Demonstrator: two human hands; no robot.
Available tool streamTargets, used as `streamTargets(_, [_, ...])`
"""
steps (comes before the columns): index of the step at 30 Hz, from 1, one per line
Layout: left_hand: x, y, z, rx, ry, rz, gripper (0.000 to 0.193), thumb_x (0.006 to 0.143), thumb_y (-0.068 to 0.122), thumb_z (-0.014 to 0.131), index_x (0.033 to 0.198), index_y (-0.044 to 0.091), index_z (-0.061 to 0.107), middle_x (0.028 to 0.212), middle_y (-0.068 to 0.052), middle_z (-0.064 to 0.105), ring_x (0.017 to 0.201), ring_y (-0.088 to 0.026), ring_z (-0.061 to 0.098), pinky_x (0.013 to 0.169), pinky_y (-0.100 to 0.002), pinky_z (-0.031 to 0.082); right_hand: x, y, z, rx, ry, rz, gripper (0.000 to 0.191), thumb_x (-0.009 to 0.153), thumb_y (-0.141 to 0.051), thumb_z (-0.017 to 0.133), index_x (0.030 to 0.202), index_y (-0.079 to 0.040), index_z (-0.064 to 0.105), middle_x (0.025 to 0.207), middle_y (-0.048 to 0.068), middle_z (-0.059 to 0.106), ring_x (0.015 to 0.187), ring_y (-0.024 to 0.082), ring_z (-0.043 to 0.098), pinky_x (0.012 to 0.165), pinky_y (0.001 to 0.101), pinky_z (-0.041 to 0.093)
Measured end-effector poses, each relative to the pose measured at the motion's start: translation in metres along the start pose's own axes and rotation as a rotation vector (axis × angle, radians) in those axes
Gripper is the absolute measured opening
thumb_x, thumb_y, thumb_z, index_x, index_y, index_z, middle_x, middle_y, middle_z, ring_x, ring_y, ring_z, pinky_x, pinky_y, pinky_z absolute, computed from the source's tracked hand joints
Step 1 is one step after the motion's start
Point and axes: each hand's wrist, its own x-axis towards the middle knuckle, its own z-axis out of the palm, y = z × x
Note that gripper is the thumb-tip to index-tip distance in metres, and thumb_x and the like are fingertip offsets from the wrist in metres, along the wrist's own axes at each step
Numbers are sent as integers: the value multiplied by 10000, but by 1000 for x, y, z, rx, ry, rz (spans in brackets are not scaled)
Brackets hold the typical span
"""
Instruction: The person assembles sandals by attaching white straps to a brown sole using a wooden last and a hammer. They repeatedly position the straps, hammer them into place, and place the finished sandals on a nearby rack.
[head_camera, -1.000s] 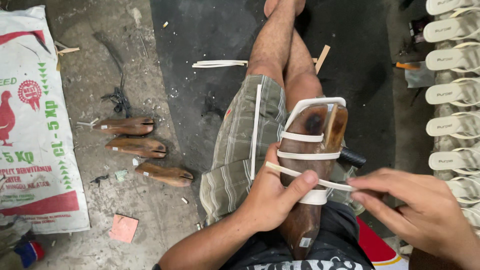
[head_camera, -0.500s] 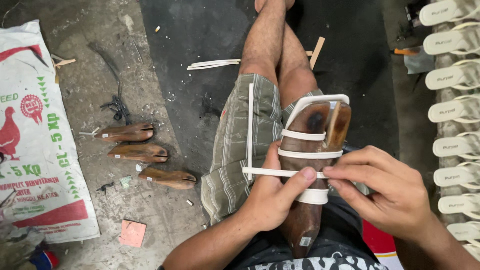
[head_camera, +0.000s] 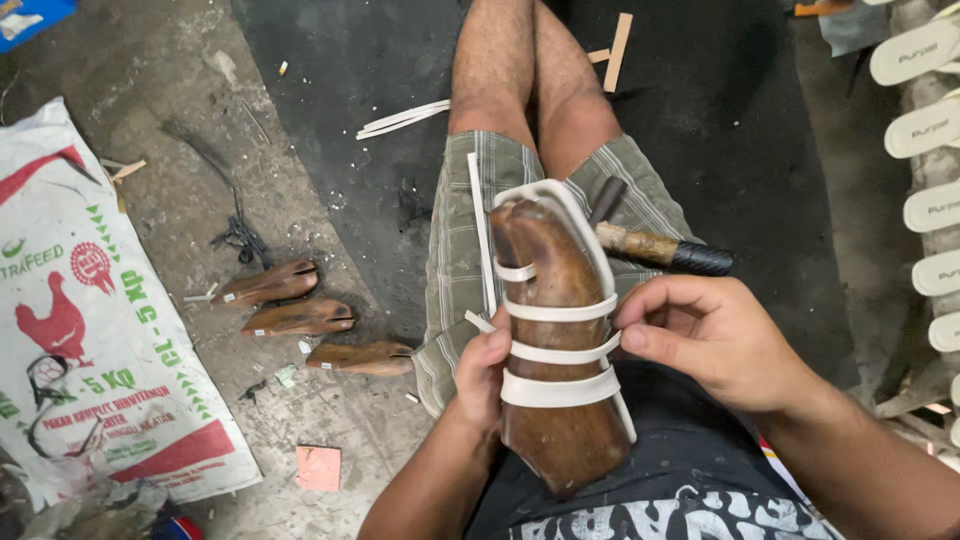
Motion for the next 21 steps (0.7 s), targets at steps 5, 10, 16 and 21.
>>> streamTargets(5, [-3,-5,-10,-86,-41,-22,894,860,465,697,1556,-8,395,1407,-205,584,1257,-299,617,1110,-432,477,4,-2,8,27,-31,54,187,894,-57,740,1043,52,714,956,80,738,888,137,693,808,303,578])
streamTargets(10, [-7,0,-1,-64,-117,-72,967,802,480,777,1521,-51,407,1370,-229,607,1214,-315,655,1087,-427,529,5,-6,10,55,-124,97,178,880,-63,759,1001,63,722,947,94,756,881,141,718,807,301,591])
streamTargets(16, [-16,8,12,77,-249,12,967,828,432,845,1521,-83,409,1324,-186,610,1204,-253,634,1057,-350,504,2,-10,9,106,-257,50,188,855,-25,836,974,73,728,970,93,707,906,165,670,822,320,568])
streamTargets(21, [-25,8,26,203,-52,90,1058,802,465,807,1572,-6,256,1438,-196,516,1303,-291,578,1124,-438,472,-23,-24,34,-249,-119,-165,281,954,-194,691,1081,47,759,1123,118,755,1063,213,711,929,338,555])
